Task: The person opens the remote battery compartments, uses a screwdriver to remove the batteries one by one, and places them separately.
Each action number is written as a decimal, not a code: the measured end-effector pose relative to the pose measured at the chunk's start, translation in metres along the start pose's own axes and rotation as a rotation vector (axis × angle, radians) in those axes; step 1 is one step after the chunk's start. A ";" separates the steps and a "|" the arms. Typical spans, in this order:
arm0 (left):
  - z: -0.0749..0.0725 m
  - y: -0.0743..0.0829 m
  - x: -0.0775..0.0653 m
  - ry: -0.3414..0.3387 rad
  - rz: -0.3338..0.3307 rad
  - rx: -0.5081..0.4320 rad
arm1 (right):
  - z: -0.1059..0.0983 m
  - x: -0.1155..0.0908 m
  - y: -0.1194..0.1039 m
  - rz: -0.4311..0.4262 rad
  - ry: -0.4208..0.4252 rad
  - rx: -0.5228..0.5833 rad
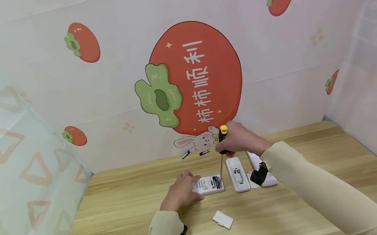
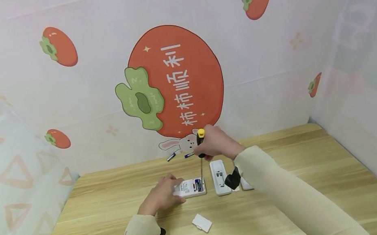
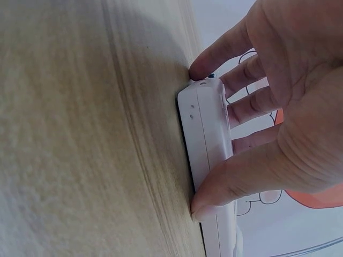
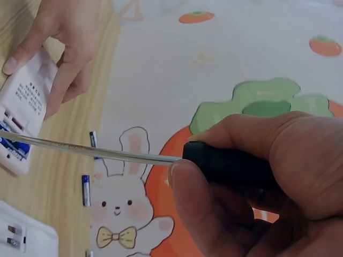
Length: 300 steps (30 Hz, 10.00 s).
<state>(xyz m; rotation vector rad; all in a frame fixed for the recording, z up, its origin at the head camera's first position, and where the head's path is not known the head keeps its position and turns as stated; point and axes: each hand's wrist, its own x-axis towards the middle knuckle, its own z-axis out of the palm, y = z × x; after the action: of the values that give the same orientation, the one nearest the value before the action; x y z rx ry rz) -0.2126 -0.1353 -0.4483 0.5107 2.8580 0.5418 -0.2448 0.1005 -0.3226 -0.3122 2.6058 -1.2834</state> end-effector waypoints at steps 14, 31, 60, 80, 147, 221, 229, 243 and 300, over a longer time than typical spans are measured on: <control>0.001 0.002 -0.001 0.009 -0.007 0.004 | 0.035 -0.009 -0.036 -0.122 0.037 -0.305; 0.001 0.002 -0.001 -0.002 -0.015 0.007 | 0.041 -0.040 -0.022 -0.298 0.146 -0.351; 0.002 0.000 -0.002 -0.003 0.003 0.014 | 0.038 -0.055 -0.005 -0.436 0.189 -0.321; 0.002 -0.001 -0.003 -0.009 -0.005 -0.022 | 0.040 -0.063 0.009 -0.447 0.218 -0.324; 0.001 0.001 -0.003 0.002 -0.025 -0.004 | -0.007 -0.070 0.019 -0.406 0.337 -0.070; 0.001 0.002 -0.002 0.000 -0.013 0.019 | 0.019 -0.046 0.035 -0.283 0.301 0.002; 0.002 0.002 -0.001 0.002 -0.015 0.018 | 0.018 -0.041 0.024 -0.253 0.279 -0.050; 0.000 0.002 -0.001 -0.005 -0.026 -0.001 | 0.012 -0.024 0.008 -0.169 0.231 -0.076; 0.002 0.001 0.001 -0.010 -0.038 -0.006 | -0.011 0.011 0.003 -0.101 0.021 -0.025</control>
<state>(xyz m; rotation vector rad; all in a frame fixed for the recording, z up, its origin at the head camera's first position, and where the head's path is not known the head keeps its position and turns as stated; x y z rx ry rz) -0.2132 -0.1334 -0.4502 0.4552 2.8496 0.5395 -0.2589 0.1068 -0.3196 -0.4428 2.6564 -1.2927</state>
